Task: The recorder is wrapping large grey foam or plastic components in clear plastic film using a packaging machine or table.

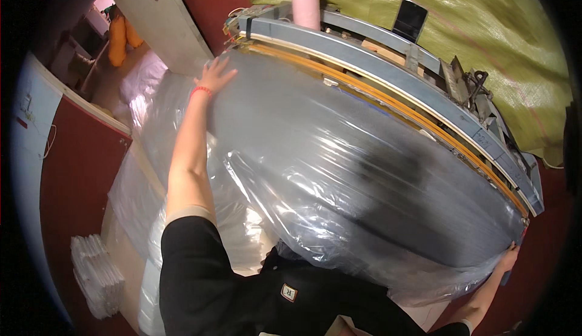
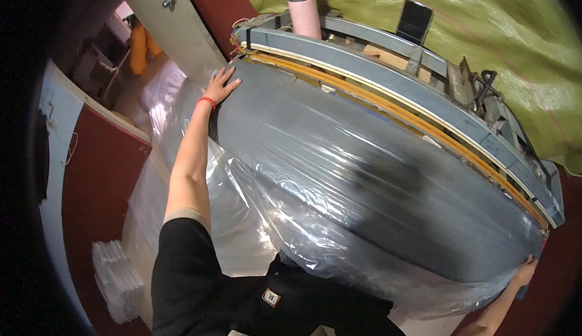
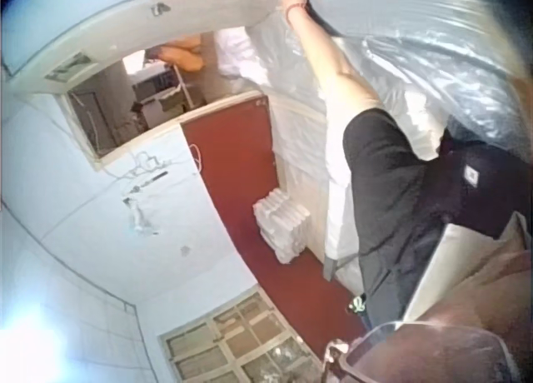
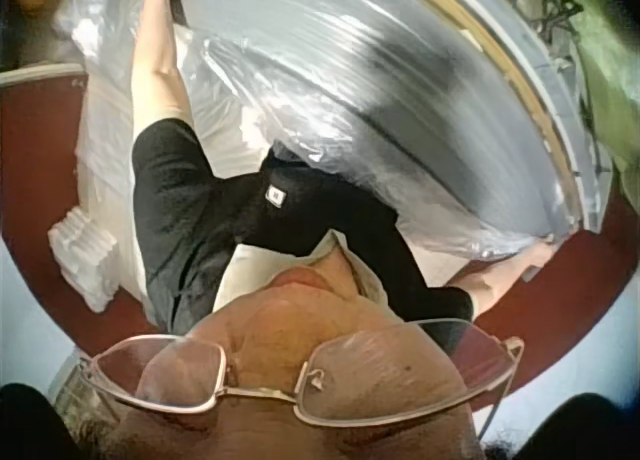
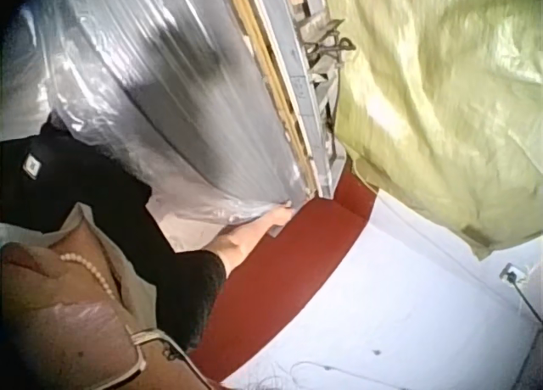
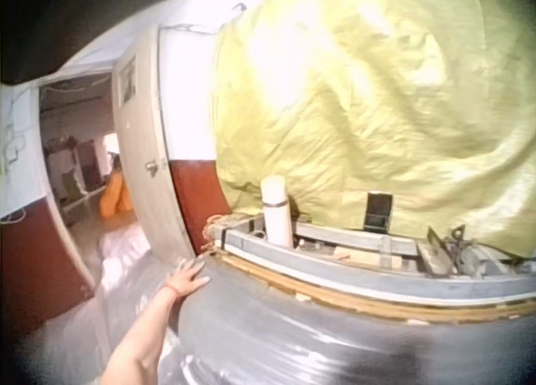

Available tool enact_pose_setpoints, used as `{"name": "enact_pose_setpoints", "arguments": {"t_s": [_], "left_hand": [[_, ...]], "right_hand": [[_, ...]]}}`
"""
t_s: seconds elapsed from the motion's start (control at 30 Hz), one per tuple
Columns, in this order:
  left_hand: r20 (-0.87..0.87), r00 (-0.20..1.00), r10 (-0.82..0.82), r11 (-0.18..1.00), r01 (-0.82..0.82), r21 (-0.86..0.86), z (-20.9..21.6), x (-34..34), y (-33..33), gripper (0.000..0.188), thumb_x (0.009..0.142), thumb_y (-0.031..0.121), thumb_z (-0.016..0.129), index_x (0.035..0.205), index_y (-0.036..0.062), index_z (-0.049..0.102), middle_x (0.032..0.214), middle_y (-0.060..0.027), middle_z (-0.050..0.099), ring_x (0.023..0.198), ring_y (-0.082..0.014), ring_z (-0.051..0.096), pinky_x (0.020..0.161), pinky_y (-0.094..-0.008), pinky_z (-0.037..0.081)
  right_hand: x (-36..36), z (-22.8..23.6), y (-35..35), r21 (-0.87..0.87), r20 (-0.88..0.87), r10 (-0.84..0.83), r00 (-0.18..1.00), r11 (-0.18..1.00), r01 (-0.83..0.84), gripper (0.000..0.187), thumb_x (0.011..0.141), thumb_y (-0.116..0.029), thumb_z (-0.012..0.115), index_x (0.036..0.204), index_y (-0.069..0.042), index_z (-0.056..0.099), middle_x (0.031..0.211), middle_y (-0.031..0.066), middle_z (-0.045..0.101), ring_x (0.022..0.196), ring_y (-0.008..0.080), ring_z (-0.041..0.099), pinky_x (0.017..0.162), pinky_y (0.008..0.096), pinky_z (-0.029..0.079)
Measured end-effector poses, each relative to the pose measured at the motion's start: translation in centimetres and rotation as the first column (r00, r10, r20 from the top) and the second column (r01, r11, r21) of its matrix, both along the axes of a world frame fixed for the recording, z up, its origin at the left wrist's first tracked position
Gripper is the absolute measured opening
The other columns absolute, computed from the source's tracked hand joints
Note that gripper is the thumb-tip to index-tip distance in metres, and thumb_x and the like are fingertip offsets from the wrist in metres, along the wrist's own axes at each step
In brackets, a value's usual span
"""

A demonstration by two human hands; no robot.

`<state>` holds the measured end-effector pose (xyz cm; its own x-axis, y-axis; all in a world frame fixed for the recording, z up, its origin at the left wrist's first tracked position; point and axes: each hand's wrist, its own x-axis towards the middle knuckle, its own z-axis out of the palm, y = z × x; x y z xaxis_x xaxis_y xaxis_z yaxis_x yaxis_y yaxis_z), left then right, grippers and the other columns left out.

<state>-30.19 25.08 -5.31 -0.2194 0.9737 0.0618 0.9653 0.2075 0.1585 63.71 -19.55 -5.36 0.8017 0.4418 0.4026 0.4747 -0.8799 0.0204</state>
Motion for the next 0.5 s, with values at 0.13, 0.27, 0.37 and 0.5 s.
{"name": "enact_pose_setpoints", "arguments": {"t_s": [0.13,0.27,0.37,0.5], "left_hand": [[0.461,0.745,-0.482,0.823,0.204,0.530,1.1,-1.0,0.0,0.046,0.083,0.037,0.049,0.121,0.0126,0.044,0.124,-0.0070,0.042,0.119,-0.0218,0.034,0.098,-0.0381,0.026],[0.672,0.615,-0.413,0.708,-0.248,0.662,3.0,-3.6,-9.2,0.032,0.087,0.026,0.046,0.109,0.0055,0.055,0.102,-0.0041,0.058,0.091,-0.0144,0.054,0.080,-0.0272,0.041],[0.735,0.667,-0.124,0.666,-0.493,0.560,-4.7,-10.5,-14.3,0.033,0.087,0.030,0.044,0.105,0.0049,0.057,0.094,-0.0027,0.060,0.083,-0.0107,0.056,0.066,-0.0248,0.043],[0.349,0.924,0.157,0.888,-0.287,0.360,-18.8,-12.3,-19.7,0.028,0.083,0.016,0.044,0.106,0.0040,0.055,0.106,-0.0172,0.054,0.098,-0.0306,0.053,0.083,-0.0334,0.042]], "right_hand": [[8.0,-1.1,-2.4,0.067,-0.111,0.155,0.982,0.987,-0.149,0.052,0.084,-0.048,0.039,0.101,0.000,0.049,0.093,0.0221,0.056,0.087,0.0390,0.052,0.071,0.0427,0.040],[7.3,2.1,-2.2,0.189,-0.184,0.106,0.977,0.979,-0.070,0.056,0.081,-0.050,0.044,0.101,0.001,0.050,0.093,0.0194,0.057,0.088,0.0338,0.053,0.075,0.0393,0.039],[6.0,3.0,-2.0,0.217,-0.144,0.202,0.969,0.962,-0.168,0.050,0.081,-0.045,0.049,0.094,0.002,0.052,0.089,0.0163,0.057,0.083,0.0287,0.053,0.074,0.0361,0.040],[7.8,1.5,-0.7,0.337,-0.156,0.512,0.845,0.831,-0.442,0.032,0.080,-0.027,0.058,0.087,0.004,0.052,0.080,0.0097,0.055,0.074,0.0201,0.049,0.072,0.0297,0.040]]}}
